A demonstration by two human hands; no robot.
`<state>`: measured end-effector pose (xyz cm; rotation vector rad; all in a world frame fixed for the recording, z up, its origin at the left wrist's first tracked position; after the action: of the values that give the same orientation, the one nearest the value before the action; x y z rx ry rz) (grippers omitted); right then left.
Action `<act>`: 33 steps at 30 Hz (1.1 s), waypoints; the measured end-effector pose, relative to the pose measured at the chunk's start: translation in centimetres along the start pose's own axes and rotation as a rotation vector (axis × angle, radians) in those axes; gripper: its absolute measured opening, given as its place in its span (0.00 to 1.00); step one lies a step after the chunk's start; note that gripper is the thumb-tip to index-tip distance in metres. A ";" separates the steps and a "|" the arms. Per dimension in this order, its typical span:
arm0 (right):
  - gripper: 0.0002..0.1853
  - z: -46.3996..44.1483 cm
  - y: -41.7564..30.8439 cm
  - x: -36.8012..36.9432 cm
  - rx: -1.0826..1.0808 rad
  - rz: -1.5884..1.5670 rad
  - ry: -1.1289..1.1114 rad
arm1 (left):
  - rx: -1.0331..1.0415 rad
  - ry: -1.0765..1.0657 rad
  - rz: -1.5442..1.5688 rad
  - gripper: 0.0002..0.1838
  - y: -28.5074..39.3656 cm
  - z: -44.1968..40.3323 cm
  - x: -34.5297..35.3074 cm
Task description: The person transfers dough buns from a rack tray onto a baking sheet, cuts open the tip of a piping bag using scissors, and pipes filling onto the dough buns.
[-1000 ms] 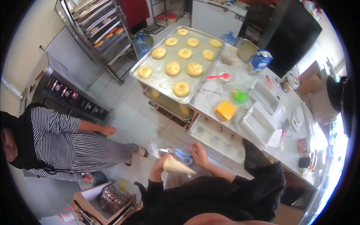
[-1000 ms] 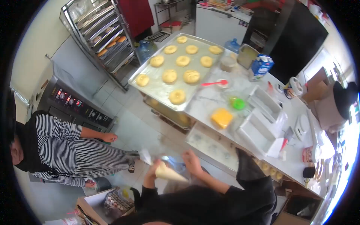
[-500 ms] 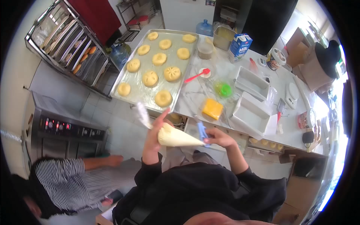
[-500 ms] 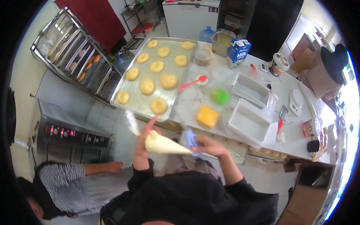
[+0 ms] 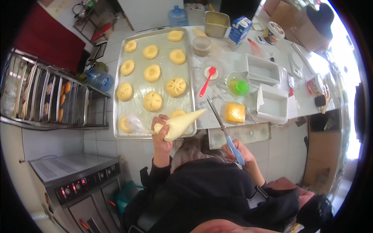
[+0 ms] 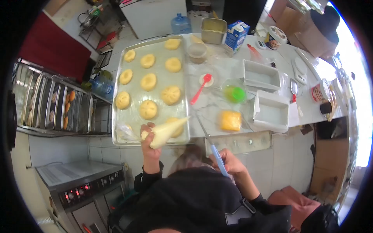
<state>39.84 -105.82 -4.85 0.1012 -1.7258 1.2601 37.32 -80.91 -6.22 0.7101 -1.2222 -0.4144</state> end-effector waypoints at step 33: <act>0.28 0.8 -0.9 -2.2 -0.081 -0.054 0.051 | 0.181 -0.189 -0.266 0.07 -1.3 -2.0 4.4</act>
<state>40.98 -107.82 -5.78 0.0671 -1.7163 1.1426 40.71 -84.10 -4.32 1.0128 -1.3587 -0.6070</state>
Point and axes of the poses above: each hand's wrist, its own z-axis away from the middle knuckle, its own x-axis out of the palm, y = z × x, the point moved 3 cm from there along -z, towards the middle knuckle, and after that the axes turned 15 degrees about -x, right-handed, at the moved point
